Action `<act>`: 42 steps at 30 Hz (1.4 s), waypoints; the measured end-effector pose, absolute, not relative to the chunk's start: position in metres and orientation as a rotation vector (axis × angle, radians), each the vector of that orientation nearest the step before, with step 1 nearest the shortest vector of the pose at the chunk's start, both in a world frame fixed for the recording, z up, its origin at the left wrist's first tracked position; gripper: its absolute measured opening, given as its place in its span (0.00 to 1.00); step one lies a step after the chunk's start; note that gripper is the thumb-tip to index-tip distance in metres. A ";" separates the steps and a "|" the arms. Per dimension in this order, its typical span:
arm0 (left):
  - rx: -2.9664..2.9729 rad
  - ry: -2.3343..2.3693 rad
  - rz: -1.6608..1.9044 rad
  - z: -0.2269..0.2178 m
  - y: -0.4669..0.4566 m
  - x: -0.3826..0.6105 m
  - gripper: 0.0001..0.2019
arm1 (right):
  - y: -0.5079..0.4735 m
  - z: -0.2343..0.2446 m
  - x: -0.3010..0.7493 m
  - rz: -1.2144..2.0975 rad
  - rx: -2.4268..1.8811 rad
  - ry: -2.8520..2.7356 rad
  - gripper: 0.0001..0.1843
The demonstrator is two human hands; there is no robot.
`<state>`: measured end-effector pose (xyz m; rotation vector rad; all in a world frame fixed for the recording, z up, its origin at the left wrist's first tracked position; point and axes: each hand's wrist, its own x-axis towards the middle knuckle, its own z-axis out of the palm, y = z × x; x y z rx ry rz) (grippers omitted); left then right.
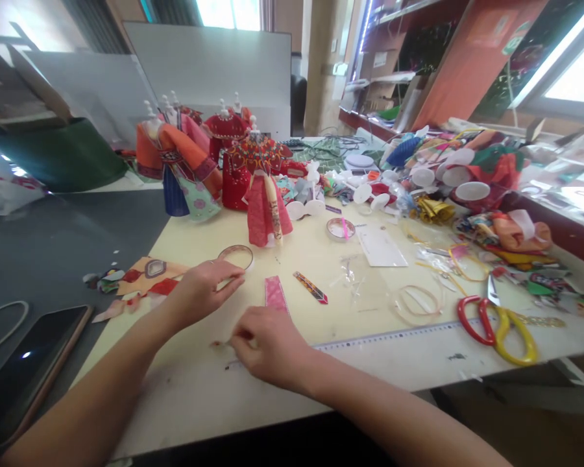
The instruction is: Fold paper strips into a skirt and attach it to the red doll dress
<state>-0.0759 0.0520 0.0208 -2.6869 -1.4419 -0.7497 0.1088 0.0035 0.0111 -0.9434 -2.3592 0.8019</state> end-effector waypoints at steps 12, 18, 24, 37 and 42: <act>-3.054 -1.046 -0.448 -0.007 0.030 -0.025 0.09 | -0.014 0.019 0.249 1.216 -1.316 -1.760 0.15; -2.971 -1.104 -0.324 -0.003 0.040 -0.040 0.10 | 0.011 0.024 0.233 1.048 -1.266 -1.819 0.13; -2.900 -1.112 -0.463 0.006 0.045 -0.050 0.11 | 0.028 0.022 0.210 0.484 -0.991 -2.185 0.08; -3.086 -0.779 -0.765 -0.007 0.019 -0.013 0.12 | 0.002 -0.008 0.237 0.325 -0.875 -2.527 0.14; -3.083 -0.708 -0.673 -0.017 0.011 -0.002 0.14 | -0.004 -0.013 0.244 0.349 -0.930 -2.405 0.16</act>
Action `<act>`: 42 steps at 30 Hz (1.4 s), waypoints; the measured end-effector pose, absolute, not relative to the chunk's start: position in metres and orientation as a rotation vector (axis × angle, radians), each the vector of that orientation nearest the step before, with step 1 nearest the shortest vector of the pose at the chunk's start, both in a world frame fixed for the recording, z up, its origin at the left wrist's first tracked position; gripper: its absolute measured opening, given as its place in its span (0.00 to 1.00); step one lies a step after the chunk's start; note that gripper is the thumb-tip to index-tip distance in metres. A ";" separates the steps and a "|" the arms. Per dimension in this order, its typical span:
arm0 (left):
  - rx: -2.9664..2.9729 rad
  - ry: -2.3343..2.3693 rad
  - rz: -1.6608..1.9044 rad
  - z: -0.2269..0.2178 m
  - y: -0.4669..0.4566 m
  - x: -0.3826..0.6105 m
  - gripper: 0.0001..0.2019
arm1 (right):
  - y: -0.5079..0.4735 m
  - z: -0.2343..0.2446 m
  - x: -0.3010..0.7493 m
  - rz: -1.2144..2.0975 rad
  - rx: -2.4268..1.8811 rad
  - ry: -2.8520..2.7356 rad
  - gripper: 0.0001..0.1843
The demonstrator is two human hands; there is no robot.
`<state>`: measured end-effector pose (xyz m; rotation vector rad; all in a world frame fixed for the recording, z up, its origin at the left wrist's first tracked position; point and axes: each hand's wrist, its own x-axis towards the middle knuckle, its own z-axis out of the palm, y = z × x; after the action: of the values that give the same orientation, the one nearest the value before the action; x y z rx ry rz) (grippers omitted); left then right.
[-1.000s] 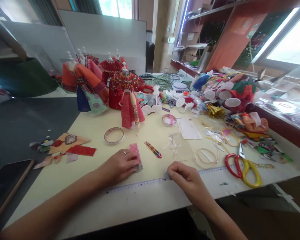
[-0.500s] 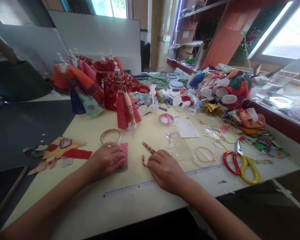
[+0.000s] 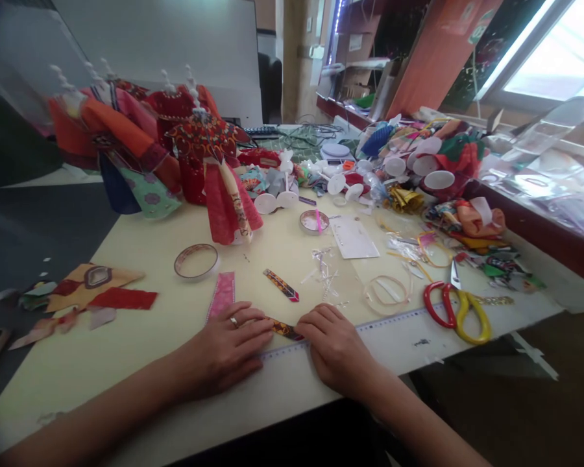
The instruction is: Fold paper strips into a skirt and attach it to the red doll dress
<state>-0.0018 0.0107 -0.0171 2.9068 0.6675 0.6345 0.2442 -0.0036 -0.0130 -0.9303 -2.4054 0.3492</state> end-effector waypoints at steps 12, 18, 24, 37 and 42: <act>2.976 0.667 0.670 -0.023 0.012 -0.002 0.14 | -0.020 -0.012 0.243 0.289 -0.881 -2.417 0.15; 2.982 0.671 0.628 -0.021 0.012 -0.003 0.14 | -0.021 -0.016 0.246 0.232 -0.921 -2.392 0.14; 2.954 0.669 0.601 -0.021 0.011 -0.003 0.14 | -0.023 -0.018 0.248 0.223 -0.866 -2.452 0.15; 2.782 0.698 0.944 -0.008 0.022 -0.015 0.17 | -0.023 0.007 0.253 0.532 -0.981 -1.939 0.12; 2.754 0.767 1.069 -0.009 0.028 -0.019 0.15 | -0.023 0.054 0.257 0.885 -0.960 -1.587 0.08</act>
<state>-0.0188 0.0283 -0.0092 2.7540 0.7673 1.0685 0.2574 -0.0230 0.0540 -0.9601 -1.5866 0.8850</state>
